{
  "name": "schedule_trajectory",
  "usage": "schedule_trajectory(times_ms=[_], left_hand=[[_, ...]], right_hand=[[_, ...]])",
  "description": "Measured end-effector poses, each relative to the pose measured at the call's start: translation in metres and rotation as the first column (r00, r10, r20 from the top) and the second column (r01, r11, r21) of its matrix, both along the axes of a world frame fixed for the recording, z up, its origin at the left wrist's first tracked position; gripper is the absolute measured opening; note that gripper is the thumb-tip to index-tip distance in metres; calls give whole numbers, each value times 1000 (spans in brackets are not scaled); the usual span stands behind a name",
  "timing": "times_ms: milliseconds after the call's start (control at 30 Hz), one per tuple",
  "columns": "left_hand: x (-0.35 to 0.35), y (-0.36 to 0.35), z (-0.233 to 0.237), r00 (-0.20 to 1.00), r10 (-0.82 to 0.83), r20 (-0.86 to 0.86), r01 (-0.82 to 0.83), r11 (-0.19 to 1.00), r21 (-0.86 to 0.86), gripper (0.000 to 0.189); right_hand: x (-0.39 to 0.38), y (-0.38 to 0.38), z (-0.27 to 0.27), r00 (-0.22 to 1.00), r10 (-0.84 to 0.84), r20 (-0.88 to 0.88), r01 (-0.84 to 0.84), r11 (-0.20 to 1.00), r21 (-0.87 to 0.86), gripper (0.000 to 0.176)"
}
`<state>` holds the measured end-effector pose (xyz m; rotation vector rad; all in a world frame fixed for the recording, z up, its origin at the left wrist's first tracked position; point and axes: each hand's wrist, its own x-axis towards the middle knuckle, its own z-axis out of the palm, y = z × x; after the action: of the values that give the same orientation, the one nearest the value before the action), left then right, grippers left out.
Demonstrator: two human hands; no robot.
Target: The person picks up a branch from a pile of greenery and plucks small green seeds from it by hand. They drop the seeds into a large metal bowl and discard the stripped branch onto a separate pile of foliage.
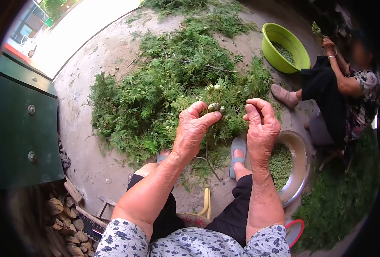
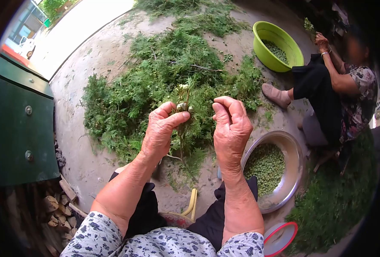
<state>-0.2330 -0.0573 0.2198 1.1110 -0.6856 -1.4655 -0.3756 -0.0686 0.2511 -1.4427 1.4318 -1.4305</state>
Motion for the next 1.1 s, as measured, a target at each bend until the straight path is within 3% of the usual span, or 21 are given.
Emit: schedule_trajectory(times_ms=[67, 100, 200, 333, 433, 533, 633, 700, 733, 800, 867, 933, 1100], left_hand=[[-2, 0, -1, 1000, 2, 19, -2, 1000, -11, 12], [-3, 1, -2, 1000, -3, 18, 4, 999, -32, 12], [-2, 2, -8, 998, -5, 62, 10, 996, -84, 11], [4, 3, -5, 977, -58, 204, 77, 993, -87, 8], [2, 4, 4, 979, -98, 179, 108, 993, -45, 9], [3, 3, -4, 977, -126, 173, 136, 989, -49, 8], [5, 3, 5, 977, -188, 105, 189, 982, -1, 8], [7, 4, 10, 979, -200, 34, 200, 980, 2, 9], [8, 4, 12, 977, -210, -36, 210, 978, 3, 10], [9, 3, 8, 977, -214, -21, 214, 977, -8, 9], [9, 3, 9, 976, -217, -5, 217, 976, -19, 9], [9, 3, 11, 959, -194, -205, 203, 979, 21, 11], [7, 2, 10, 977, -143, -155, 151, 988, 39, 9]], right_hand=[[2, -3, -10, 984, 114, -136, -131, 984, -121, 16], [7, 0, -7, 972, 167, -163, -184, 979, -94, 21], [12, -1, -13, 928, 180, -326, -241, 958, -157, 27], [15, 1, -12, 947, 208, -244, -231, 971, -68, 25], [14, -1, -14, 935, 215, -283, -248, 965, -88, 22], [13, -3, -16, 948, 260, -184, -267, 964, -13, 16], [12, -3, -13, 928, 267, -259, -293, 954, -66, 11], [11, 0, -4, 924, 364, 112, -381, 896, 227, 8], [10, 0, -5, 924, 364, 112, -381, 896, 227, 8], [6, -2, -8, 815, 245, 526, -476, 800, 365, 6], [2, -4, -12, 783, 260, 566, -515, 781, 353, 7], [-2, -6, -14, 595, 193, 780, -630, 714, 304, 11], [-11, -11, -21, 447, 151, 882, -669, 711, 218, 14]])
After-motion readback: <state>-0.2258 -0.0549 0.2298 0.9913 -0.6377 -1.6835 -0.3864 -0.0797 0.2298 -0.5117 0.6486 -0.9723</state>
